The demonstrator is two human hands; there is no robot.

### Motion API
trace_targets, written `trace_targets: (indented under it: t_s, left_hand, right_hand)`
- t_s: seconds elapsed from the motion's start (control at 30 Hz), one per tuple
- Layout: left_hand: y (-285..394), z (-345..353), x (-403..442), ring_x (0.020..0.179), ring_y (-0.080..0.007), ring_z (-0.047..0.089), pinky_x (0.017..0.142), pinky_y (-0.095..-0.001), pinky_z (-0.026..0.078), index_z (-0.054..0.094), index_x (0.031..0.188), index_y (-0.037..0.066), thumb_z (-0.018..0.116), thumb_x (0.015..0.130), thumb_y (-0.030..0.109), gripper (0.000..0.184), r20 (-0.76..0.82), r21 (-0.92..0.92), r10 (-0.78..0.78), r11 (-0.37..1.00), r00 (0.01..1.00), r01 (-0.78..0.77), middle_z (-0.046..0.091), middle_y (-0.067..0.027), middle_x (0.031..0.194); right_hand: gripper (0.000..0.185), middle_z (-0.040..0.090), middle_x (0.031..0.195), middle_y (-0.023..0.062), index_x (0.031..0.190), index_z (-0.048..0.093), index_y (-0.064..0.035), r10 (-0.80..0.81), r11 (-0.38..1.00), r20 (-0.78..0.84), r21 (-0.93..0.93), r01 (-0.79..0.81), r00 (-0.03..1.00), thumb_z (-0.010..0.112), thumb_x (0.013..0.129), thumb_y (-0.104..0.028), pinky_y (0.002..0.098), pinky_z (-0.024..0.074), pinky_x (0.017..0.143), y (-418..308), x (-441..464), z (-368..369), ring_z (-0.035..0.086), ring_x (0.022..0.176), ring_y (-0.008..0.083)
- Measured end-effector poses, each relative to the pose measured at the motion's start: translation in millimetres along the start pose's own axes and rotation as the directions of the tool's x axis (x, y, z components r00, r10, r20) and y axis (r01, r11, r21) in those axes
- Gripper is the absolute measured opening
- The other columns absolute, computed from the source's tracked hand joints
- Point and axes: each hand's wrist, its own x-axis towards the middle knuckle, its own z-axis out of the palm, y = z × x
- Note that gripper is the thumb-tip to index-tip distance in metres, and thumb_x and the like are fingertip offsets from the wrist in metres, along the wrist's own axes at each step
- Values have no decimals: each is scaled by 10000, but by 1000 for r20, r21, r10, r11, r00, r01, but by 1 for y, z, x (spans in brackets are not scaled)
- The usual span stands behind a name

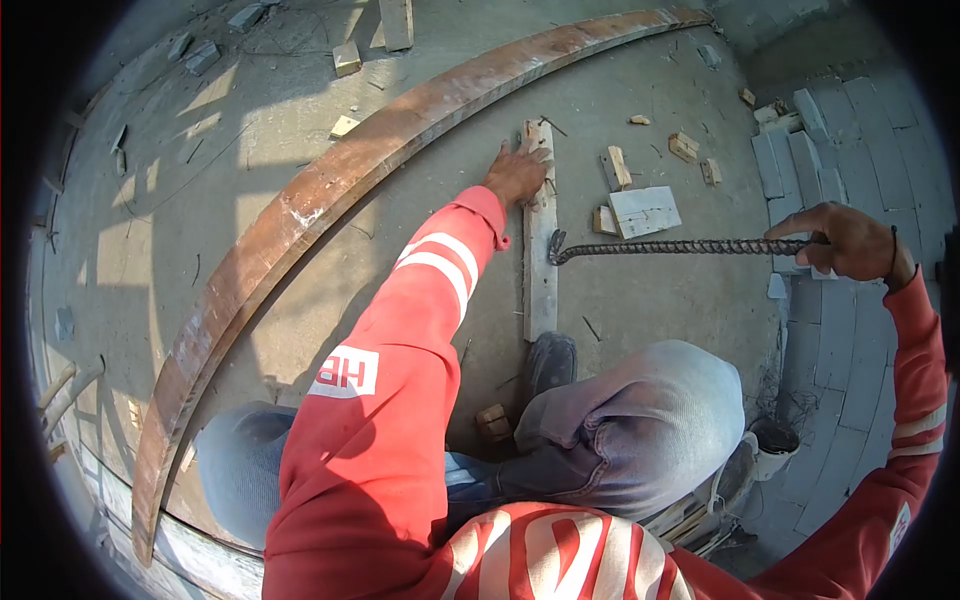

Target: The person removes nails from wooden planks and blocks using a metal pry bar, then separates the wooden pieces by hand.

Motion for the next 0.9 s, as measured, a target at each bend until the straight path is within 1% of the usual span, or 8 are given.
trace_targets:
  t_s: [0.03,0.1,0.2,0.33,0.43,0.57,0.8,0.9]
  left_hand:
    - [-1,2,4,1567,-331,202,1217,-627,289,407,1574,204,860,797,262,901,1,31,4,999,1000,-4,277,-24,1684]
    - [-2,1,4,1569,-320,202,1222,-613,287,411,1572,202,891,757,279,949,4,57,8,998,1000,-8,273,-36,1686]
    - [-6,-7,-5,1563,-304,228,1213,-555,336,415,1569,200,916,715,291,994,13,-49,26,998,1000,-25,271,-63,1687]
    - [-10,-7,-4,1554,-305,254,1187,-493,393,441,1554,195,926,699,278,987,-1,-56,64,996,998,-64,282,-68,1683]
    - [-11,-3,-4,1553,-308,256,1177,-489,404,462,1541,185,929,691,266,974,-34,-77,67,995,997,-70,293,-69,1679]
    - [-17,14,6,1555,-305,253,1179,-501,397,481,1527,171,938,673,256,973,-96,-128,54,990,994,-66,307,-76,1673]
    - [-12,0,-1,1549,-319,261,1175,-498,400,494,1516,153,944,660,249,972,-77,-108,78,990,994,-86,324,-92,1662]
    - [-14,4,3,1545,-325,269,1171,-486,406,505,1506,143,945,653,246,965,-74,-114,64,991,995,-73,332,-98,1657]
  right_hand:
    - [385,724,831,125,1306,684,-57,6,1000,-2,-2,-6,1000,675,921,-55,355,527,615,-2,9,-16,635,562,184]
    - [418,647,684,90,1348,680,-81,133,990,120,20,-137,984,664,930,-65,302,456,479,-10,28,-45,549,486,102]
    - [454,605,619,79,1379,663,-97,204,978,170,2,-207,964,694,926,-76,285,372,396,-28,51,-83,501,448,88]
    - [462,584,637,66,1387,657,-98,244,970,173,-34,-242,954,705,928,-74,293,306,371,-30,81,-119,435,447,87]
    - [499,632,666,96,1351,686,-107,231,965,203,78,-251,952,750,859,-49,290,335,375,-17,105,-145,478,457,95]
    - [494,608,664,91,1400,645,-97,305,949,254,0,-315,918,726,913,-81,286,294,362,-24,123,-173,433,448,90]
    - [538,648,702,108,1382,653,-92,370,922,227,28,-385,901,769,857,-70,283,337,391,-17,135,-182,462,464,97]
    - [547,647,698,110,1380,653,-83,431,882,278,68,-465,858,763,845,-58,285,339,391,-64,135,-188,466,462,98]
